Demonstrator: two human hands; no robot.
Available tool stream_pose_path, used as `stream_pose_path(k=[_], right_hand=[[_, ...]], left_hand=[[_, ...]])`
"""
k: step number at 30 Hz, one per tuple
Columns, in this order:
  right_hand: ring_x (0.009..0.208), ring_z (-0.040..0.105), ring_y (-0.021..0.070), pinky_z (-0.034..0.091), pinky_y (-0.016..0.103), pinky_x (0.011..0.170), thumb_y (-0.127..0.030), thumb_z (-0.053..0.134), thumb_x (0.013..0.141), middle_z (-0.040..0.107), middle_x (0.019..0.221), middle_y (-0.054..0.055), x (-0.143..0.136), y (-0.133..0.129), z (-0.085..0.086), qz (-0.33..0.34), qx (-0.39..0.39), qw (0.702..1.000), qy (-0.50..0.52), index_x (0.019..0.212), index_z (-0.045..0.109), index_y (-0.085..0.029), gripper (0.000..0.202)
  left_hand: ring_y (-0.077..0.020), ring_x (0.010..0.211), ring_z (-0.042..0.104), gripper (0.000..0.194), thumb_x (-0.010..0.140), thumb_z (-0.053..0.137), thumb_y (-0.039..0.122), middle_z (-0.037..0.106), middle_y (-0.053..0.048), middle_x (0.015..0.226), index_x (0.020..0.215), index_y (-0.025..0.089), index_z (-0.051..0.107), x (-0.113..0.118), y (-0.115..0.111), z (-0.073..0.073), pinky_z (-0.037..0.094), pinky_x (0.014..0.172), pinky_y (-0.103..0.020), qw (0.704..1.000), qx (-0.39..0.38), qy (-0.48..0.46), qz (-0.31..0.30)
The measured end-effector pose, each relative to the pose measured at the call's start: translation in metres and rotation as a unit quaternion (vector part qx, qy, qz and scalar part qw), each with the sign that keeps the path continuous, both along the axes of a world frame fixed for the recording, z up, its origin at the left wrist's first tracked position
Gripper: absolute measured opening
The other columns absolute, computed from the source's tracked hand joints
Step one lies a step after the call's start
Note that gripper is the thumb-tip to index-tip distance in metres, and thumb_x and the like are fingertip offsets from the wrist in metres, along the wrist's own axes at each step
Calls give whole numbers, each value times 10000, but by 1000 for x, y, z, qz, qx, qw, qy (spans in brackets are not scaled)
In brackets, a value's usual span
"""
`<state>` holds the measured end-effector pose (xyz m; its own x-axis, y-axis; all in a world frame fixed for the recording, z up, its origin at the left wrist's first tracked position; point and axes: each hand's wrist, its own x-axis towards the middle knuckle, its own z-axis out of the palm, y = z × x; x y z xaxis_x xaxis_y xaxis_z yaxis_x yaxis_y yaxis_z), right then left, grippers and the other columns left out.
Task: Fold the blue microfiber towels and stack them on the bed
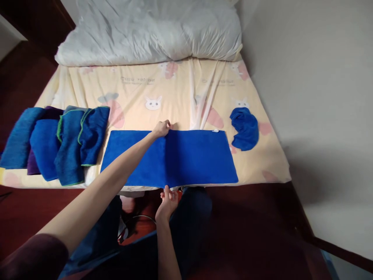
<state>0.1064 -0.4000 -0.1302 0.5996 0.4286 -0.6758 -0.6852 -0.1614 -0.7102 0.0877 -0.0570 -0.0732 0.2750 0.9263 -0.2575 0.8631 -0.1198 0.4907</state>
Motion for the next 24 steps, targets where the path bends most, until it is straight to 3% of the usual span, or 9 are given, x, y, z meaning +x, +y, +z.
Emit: stream_pose_path(k=[6, 15, 19, 21, 24], right_hand=[[614, 535, 94, 539, 280, 678, -428, 880, 630, 538, 711, -73, 3, -1, 2, 9, -16, 1000, -8, 818, 463, -238, 496], [639, 601, 124, 547, 298, 668, -506, 885, 628, 606, 731, -49, 4, -2, 11, 32, -7, 997, -64, 826, 453, -236, 547], [625, 609, 113, 537, 274, 638, -515, 891, 650, 623, 736, -49, 4, -5, 24, 18, 36, 992, -121, 803, 464, -223, 540], [630, 620, 118, 538, 273, 627, -546, 887, 651, 644, 755, -37, 6, -8, 33, 7, 50, 985, -165, 791, 471, -217, 549], [678, 644, 139, 551, 285, 661, -580, 872, 662, 675, 778, -7, 16, -11, 54, -4, 78, 965, -251, 782, 497, -208, 542]], left_hand=[[-241, 1059, 671, 286, 976, 494, 185, 723, -148, 1081, 1229, 155, 624, -1, -4, -10, 498, 940, -321, 1000, 23, -19, 4], [-234, 1034, 674, 289, 948, 502, 139, 736, -143, 1086, 1200, 144, 643, -1, -6, 9, 492, 940, -319, 997, 44, -62, 32], [-222, 999, 684, 267, 947, 506, 136, 751, -128, 1014, 1161, 144, 665, -4, -11, 35, 494, 935, -308, 994, 63, -84, 39], [-214, 969, 691, 265, 945, 500, 126, 758, -117, 980, 1146, 141, 672, -6, -15, 58, 500, 925, -301, 991, 76, -102, 37], [-197, 902, 700, 252, 938, 504, 119, 764, -108, 979, 1118, 136, 680, -15, -24, 104, 512, 902, -290, 986, 97, -130, 43]])
